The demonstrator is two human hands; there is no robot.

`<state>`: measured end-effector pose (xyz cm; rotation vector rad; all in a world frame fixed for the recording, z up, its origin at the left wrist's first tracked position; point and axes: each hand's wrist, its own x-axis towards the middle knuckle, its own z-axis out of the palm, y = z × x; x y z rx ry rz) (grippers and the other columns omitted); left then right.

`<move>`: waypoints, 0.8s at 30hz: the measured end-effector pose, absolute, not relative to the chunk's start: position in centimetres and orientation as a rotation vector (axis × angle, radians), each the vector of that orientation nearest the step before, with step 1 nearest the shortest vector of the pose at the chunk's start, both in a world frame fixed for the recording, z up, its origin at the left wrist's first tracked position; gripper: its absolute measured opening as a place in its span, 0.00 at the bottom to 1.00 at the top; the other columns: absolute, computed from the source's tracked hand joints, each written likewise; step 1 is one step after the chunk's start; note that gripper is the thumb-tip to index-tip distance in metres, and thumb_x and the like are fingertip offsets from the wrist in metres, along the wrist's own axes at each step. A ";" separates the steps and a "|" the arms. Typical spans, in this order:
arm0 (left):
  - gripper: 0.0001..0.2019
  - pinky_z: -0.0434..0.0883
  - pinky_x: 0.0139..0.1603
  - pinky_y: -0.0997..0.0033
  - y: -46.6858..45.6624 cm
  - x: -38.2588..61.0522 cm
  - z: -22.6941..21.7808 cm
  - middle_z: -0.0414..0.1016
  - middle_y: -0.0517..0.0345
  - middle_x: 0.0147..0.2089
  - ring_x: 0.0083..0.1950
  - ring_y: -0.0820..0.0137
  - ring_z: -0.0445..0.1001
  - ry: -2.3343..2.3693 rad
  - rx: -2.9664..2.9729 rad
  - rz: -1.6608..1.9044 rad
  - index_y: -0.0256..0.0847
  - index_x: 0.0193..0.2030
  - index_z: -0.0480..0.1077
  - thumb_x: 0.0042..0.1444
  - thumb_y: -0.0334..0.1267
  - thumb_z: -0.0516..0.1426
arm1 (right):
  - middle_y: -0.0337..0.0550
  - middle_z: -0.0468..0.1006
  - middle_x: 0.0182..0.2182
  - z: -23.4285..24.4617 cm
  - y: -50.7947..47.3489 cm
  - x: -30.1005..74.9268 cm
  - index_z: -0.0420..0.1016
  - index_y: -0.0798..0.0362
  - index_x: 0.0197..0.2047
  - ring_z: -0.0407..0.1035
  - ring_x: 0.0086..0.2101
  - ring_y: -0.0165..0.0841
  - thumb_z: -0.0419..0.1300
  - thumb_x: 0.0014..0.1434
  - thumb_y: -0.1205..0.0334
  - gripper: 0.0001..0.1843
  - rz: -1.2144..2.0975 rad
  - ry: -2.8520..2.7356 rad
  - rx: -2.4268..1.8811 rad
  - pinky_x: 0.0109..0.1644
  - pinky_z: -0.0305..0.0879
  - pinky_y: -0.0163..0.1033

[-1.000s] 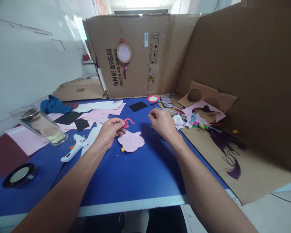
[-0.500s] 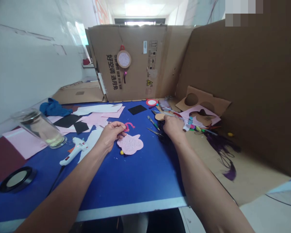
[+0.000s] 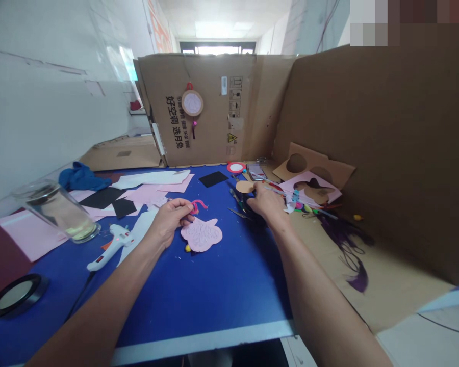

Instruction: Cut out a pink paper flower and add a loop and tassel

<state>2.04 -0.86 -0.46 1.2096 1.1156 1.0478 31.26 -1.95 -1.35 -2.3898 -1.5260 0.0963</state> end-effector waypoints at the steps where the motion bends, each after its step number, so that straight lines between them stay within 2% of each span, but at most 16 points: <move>1: 0.04 0.68 0.26 0.77 -0.8 2.0 -0.5 0.84 0.53 0.34 0.28 0.74 0.76 1.116 1.208 1.048 0.39 0.32 0.77 0.58 0.32 0.64 | 0.56 0.85 0.54 -1.2 -2.0 31.3 0.74 0.46 0.66 0.79 0.54 0.57 0.62 0.60 0.56 0.29 0.101 -1.511 -2.368 0.51 0.70 0.52; 5: 0.04 0.69 0.27 0.77 -0.7 2.0 -0.5 0.84 0.53 0.35 0.28 0.75 0.76 1.117 1.215 1.054 0.39 0.32 0.77 0.60 0.31 0.63 | 0.53 0.85 0.52 -1.4 -2.1 31.6 0.75 0.45 0.65 0.80 0.51 0.54 0.65 0.58 0.53 0.31 0.133 -1.458 -2.271 0.48 0.70 0.48; 8: 0.05 0.69 0.27 0.77 -0.7 1.9 -0.5 0.84 0.53 0.35 0.28 0.75 0.76 1.119 1.219 1.054 0.39 0.33 0.77 0.60 0.32 0.63 | 0.51 0.87 0.49 -1.8 -1.9 32.0 0.78 0.47 0.62 0.80 0.48 0.51 0.68 0.53 0.56 0.31 0.205 -1.425 -2.134 0.46 0.70 0.45; 11: 0.05 0.69 0.27 0.77 -0.7 1.9 -0.4 0.84 0.54 0.34 0.28 0.75 0.76 1.125 1.216 1.061 0.40 0.32 0.77 0.60 0.31 0.63 | 0.45 0.86 0.39 -1.9 -1.7 32.2 0.81 0.49 0.49 0.79 0.41 0.45 0.71 0.48 0.58 0.23 0.338 -1.337 -1.882 0.40 0.68 0.40; 13: 0.05 0.69 0.28 0.77 -0.8 1.9 -0.3 0.83 0.54 0.34 0.28 0.75 0.76 1.119 1.213 1.069 0.40 0.32 0.77 0.60 0.30 0.62 | 0.42 0.83 0.31 -1.8 -1.6 32.2 0.79 0.50 0.39 0.75 0.34 0.40 0.73 0.45 0.57 0.17 0.435 -1.226 -1.759 0.33 0.65 0.38; 16: 0.06 0.68 0.28 0.77 -0.8 1.9 -0.3 0.83 0.54 0.33 0.28 0.75 0.76 1.108 1.212 1.065 0.40 0.32 0.76 0.60 0.30 0.62 | 0.37 0.77 0.24 -1.7 -1.5 32.1 0.74 0.49 0.35 0.69 0.25 0.34 0.74 0.44 0.54 0.18 0.629 -1.085 -1.596 0.26 0.62 0.35; 21: 0.06 0.69 0.28 0.77 -0.7 1.9 -0.4 0.84 0.54 0.34 0.29 0.75 0.76 1.113 1.219 1.057 0.40 0.32 0.77 0.61 0.31 0.62 | 0.36 0.79 0.26 -1.2 -1.6 31.7 0.69 0.47 0.41 0.73 0.25 0.34 0.79 0.35 0.62 0.31 0.891 -0.887 -1.280 0.26 0.69 0.35; 24: 0.05 0.69 0.28 0.76 -0.5 1.9 -0.6 0.84 0.54 0.34 0.29 0.74 0.76 1.103 1.220 1.056 0.40 0.32 0.77 0.60 0.31 0.62 | 0.43 0.82 0.30 -0.1 -2.2 31.8 0.73 0.49 0.38 0.74 0.29 0.34 0.78 0.39 0.63 0.24 0.998 -0.884 -1.193 0.28 0.73 0.37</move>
